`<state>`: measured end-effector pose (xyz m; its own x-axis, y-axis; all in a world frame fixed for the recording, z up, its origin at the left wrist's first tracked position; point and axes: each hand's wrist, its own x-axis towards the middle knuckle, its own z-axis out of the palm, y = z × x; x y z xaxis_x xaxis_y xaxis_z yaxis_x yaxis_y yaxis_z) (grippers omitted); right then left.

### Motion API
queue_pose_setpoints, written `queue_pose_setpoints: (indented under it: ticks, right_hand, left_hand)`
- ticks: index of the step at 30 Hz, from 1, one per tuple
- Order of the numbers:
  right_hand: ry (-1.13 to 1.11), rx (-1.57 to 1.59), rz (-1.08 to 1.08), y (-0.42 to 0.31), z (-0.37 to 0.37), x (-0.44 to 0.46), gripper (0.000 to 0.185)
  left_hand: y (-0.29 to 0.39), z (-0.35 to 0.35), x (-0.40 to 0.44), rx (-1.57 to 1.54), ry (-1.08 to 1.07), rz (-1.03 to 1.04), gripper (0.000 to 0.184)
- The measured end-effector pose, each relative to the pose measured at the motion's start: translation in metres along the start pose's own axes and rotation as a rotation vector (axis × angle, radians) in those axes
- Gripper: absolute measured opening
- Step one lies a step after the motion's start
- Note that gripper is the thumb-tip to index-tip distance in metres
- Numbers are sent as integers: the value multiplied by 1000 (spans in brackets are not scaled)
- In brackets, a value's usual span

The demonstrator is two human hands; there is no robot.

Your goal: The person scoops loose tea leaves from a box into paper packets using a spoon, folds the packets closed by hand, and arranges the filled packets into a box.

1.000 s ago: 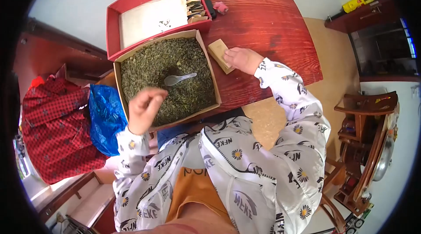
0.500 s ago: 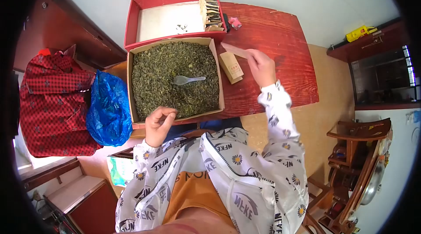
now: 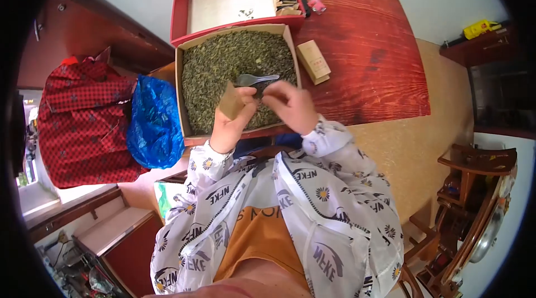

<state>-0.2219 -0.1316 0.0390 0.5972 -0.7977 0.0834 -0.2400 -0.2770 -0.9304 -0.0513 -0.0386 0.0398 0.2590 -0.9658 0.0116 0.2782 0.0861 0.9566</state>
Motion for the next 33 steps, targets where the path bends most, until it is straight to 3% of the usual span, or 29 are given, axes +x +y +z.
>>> queue_pose_setpoints:
  ticks: [3, 5, 9, 17, 20, 22, 33]
  right_hand:
    - [68, 74, -111, -28, -15, 5, 25]
    - [174, -175, -544, -47, -17, 8, 36]
    - [195, -375, -761, -51, -12, 10, 43]
    - [272, -446, -834, -41, -4, 10, 43]
    - [261, -461, -816, -46, -4, 10, 40]
    - [256, -474, -804, -46, -6, 10, 39]
    - [297, -470, -827, -36, -4, 8, 39]
  left_hand:
    - [6, -12, -6, 90, -205, -171, 32]
    - [4, -9, -7, 17, -258, -184, 32]
    - [15, 3, -8, -133, -345, -221, 36]
    - [8, 3, -15, -227, -410, -264, 33]
    - [9, 2, -16, -156, -410, -317, 48]
    - [9, 5, -17, -184, -397, -251, 30]
    - [0, 2, -19, -181, -465, -295, 30]
